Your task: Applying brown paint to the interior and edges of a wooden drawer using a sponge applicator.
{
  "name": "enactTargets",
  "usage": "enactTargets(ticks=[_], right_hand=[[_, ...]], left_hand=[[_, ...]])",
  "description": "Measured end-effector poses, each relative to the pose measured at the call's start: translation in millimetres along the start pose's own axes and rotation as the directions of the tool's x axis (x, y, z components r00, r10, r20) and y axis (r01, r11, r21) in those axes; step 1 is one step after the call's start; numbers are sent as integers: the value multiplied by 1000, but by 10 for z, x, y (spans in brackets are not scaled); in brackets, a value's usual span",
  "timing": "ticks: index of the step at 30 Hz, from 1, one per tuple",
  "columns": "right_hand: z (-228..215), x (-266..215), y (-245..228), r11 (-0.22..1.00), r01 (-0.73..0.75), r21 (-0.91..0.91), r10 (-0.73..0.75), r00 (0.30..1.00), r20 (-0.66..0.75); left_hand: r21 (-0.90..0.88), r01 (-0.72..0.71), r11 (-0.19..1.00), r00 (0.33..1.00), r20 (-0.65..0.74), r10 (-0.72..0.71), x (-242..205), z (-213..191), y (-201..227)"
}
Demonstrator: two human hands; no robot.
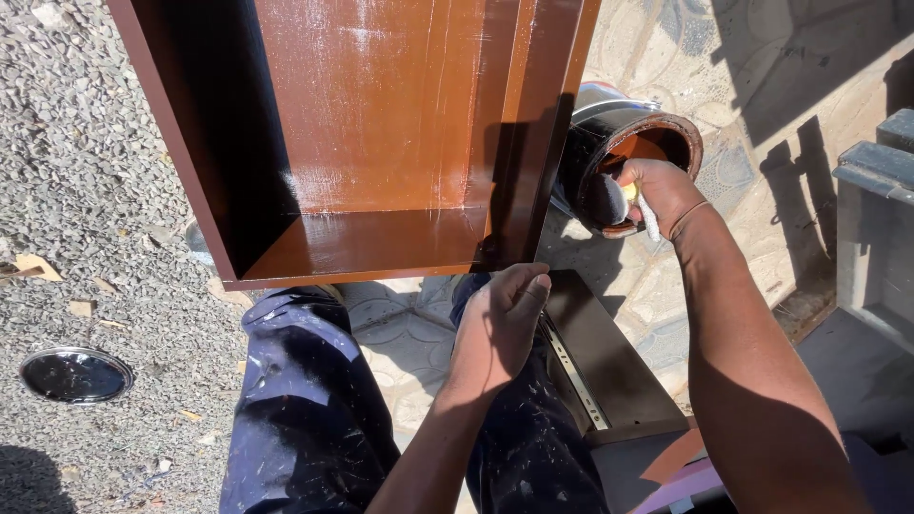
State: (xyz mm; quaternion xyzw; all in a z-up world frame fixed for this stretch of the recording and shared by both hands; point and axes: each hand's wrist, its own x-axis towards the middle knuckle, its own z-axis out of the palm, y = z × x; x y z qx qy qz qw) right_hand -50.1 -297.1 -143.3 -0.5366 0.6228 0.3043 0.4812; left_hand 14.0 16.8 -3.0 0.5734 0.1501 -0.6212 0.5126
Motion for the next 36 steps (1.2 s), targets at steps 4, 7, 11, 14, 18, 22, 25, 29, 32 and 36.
enactTargets(ticks=[4,7,11,14,18,22,25,29,32,36], right_hand=[[-92,-86,-14,1000,-15,22,12,991,136],[-116,-248,-117,988,-4,152,-40,958,285],[52,-705,-375,920,96,381,-233,914,333],[86,-775,-498,758,-3,652,-374,817,438],[449,-1037,-581,663,54,747,-402,867,295],[961,-1282,-737,738,89,669,-477,770,423],[1374,-1490,-799,785,50,617,-470,697,541],[1949,-1817,-1095,772,65,633,-539,594,597],[2067,-1770,-1101,776,84,625,-544,589,597],[2003,-1562,-1099,809,213,548,-543,627,558]], left_hand=[[-296,21,955,953,-284,-108,-46,-148,167],[-359,-30,933,921,-373,-113,-48,-248,220],[-403,-177,898,887,-461,-32,-46,-323,203],[-308,-199,930,869,-494,22,-49,-469,161],[-406,-305,862,832,-554,33,-66,-646,157],[-392,-408,824,750,-659,58,-85,-859,203],[-395,-502,769,671,-740,57,-94,-1027,189],[-357,-588,725,542,-840,26,-73,-1249,172],[-348,-588,730,517,-856,8,-111,-1338,206],[-384,-572,725,545,-839,-14,-71,-1315,223]])
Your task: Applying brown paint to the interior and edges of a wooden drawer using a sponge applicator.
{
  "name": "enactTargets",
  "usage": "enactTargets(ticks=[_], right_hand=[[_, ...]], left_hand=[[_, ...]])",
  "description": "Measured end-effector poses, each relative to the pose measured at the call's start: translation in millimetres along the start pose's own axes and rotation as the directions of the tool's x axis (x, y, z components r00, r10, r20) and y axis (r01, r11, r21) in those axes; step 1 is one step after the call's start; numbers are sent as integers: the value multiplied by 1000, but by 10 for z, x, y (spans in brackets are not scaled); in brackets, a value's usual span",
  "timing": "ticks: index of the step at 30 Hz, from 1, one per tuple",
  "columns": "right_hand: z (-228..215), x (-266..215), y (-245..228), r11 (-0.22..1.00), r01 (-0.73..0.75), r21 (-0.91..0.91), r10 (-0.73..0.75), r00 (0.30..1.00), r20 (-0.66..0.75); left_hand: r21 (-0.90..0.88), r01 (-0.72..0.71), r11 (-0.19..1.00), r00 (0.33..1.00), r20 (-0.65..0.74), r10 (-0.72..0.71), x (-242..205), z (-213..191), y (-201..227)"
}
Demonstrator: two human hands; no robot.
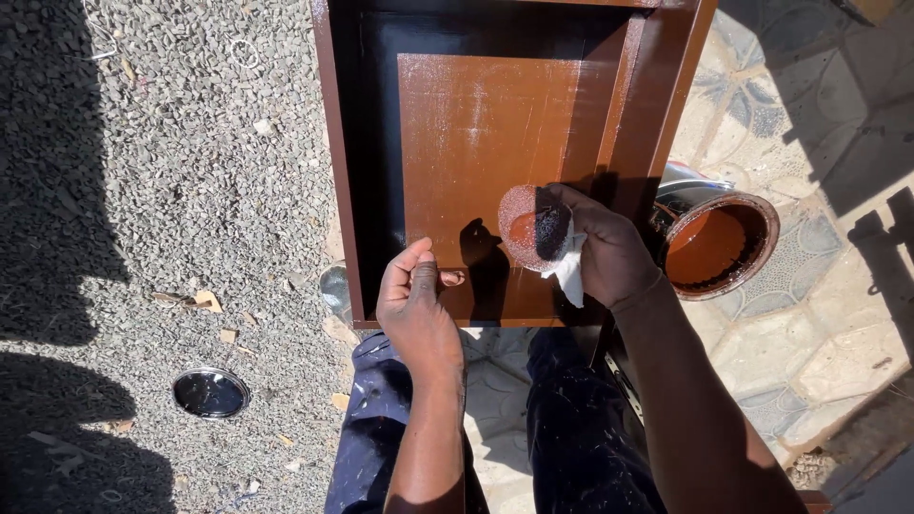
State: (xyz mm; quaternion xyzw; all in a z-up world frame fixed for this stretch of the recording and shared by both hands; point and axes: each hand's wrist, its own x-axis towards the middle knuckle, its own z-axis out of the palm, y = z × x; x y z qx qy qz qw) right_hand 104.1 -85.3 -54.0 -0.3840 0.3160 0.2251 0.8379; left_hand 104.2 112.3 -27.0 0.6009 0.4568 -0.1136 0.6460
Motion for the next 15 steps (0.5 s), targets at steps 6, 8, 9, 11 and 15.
enactTargets(ticks=[6,8,9,11,15], right_hand=[[-291,-193,-200,997,37,62,-32,996,-83],[-353,-296,-256,999,33,31,-28,991,-134],[-364,-331,-248,999,30,24,-27,990,-141],[-379,-399,-235,997,37,60,-25,980,-198],[-577,-591,-34,984,85,157,-36,956,-291]], left_hand=[[74,95,993,991,85,-101,-113,144,181],[75,79,994,995,60,-83,-103,116,150],[71,87,994,994,62,-92,-68,79,124],[42,107,993,993,41,-109,2,-2,71],[104,203,974,975,73,-211,-25,-106,-5]])
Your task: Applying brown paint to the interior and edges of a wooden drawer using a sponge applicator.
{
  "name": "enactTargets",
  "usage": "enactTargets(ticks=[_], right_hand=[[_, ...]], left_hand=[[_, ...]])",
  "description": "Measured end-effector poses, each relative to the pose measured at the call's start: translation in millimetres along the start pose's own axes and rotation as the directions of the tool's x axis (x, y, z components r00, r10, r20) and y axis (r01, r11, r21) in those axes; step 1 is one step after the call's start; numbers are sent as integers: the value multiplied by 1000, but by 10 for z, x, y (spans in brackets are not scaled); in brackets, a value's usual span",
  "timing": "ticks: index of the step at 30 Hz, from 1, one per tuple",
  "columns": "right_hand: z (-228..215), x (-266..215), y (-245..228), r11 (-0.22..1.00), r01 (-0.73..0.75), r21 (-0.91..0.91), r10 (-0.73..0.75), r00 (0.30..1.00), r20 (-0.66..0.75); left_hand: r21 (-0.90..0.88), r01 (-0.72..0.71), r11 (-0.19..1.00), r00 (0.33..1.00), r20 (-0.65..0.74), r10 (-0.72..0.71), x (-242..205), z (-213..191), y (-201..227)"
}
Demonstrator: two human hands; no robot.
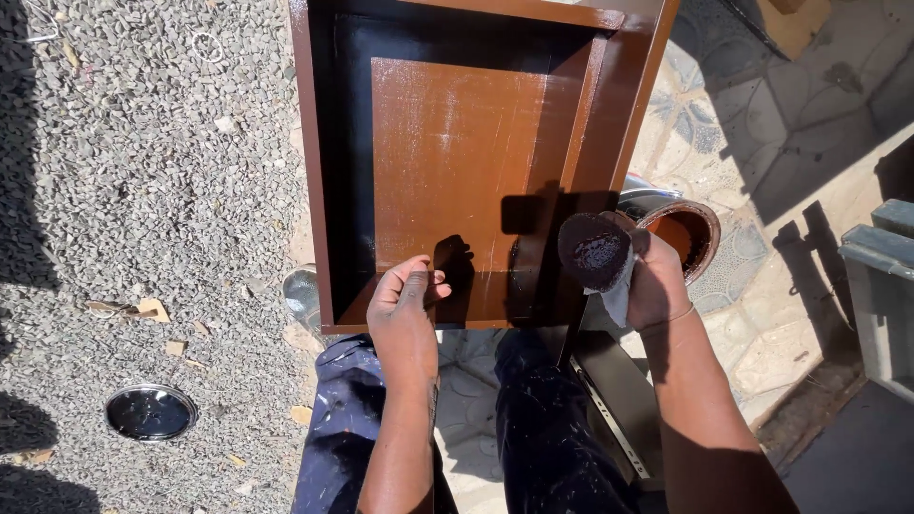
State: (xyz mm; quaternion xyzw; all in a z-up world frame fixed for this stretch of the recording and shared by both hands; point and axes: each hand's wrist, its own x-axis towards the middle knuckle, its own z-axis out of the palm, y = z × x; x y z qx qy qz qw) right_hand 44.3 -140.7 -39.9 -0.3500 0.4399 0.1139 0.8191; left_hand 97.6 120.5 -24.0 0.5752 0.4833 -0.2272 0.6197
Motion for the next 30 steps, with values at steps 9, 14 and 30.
enactTargets(ticks=[9,14,30], right_hand=[[-119,-361,39,986,103,-129,-127,973,-193],[-54,-379,104,970,145,-193,-188,956,-227],[869,-248,191,965,56,-257,-114,969,-218]], left_hand=[[182,215,959,959,145,-243,-384,-241,-293],[302,200,932,934,231,-275,-478,-229,-199],[156,265,952,948,140,-286,-381,-534,120]])
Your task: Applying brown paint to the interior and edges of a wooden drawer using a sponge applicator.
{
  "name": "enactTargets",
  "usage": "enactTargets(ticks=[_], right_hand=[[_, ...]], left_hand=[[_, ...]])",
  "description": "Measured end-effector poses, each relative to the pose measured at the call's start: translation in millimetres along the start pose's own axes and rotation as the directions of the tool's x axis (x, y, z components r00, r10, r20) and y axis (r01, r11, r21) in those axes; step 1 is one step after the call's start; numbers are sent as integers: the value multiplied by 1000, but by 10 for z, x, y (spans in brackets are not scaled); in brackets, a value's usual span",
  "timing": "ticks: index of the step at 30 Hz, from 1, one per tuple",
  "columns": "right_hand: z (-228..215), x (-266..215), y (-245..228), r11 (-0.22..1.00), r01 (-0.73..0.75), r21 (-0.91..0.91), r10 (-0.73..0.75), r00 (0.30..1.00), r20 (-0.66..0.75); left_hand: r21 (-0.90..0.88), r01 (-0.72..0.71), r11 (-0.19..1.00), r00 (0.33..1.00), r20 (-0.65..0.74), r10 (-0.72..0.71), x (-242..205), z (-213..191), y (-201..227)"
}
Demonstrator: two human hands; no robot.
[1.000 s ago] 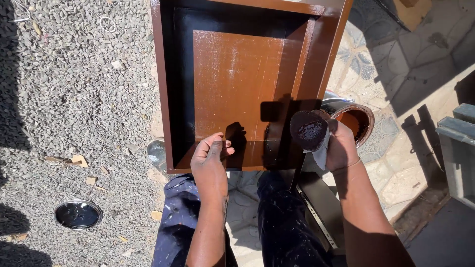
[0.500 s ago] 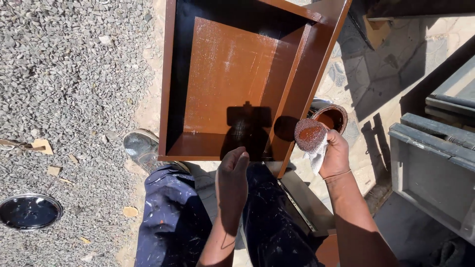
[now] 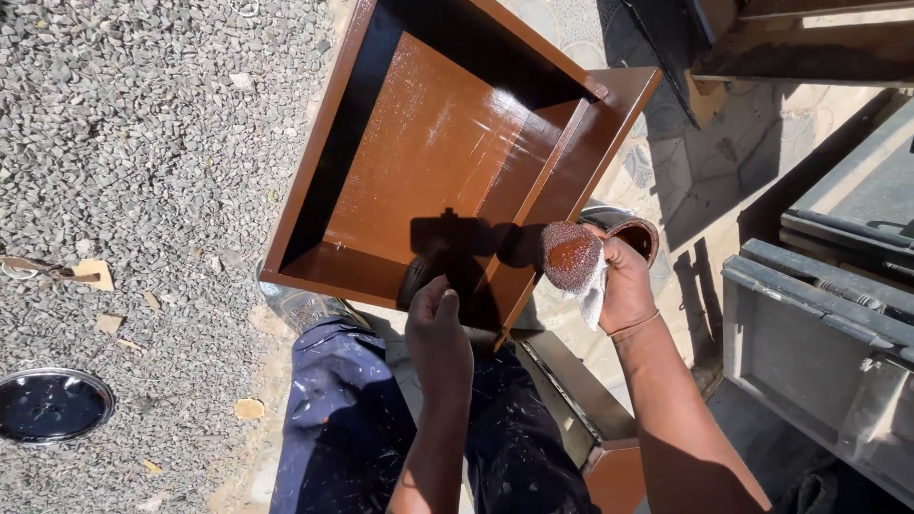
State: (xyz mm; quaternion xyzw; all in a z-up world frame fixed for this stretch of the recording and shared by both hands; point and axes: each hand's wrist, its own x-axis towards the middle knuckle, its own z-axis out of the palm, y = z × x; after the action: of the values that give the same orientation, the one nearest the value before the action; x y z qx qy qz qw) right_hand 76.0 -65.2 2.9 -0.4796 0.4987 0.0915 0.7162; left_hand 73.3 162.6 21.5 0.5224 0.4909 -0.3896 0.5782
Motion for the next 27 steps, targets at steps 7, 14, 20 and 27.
enactTargets(ticks=[7,14,20,27], right_hand=[[563,-185,-228,982,80,-171,-56,989,137],[1014,-641,-526,950,76,-303,-10,977,213],[690,-459,-679,936,87,-340,-3,971,239],[-236,-81,-785,875,5,-484,48,994,98]], left_hand=[[-197,-10,980,995,-99,-9,89,-70,-84],[-239,-16,971,1000,-9,15,-17,8,-23],[-208,-115,971,969,190,156,-38,112,-429],[-87,-73,994,952,290,95,-154,527,-570]])
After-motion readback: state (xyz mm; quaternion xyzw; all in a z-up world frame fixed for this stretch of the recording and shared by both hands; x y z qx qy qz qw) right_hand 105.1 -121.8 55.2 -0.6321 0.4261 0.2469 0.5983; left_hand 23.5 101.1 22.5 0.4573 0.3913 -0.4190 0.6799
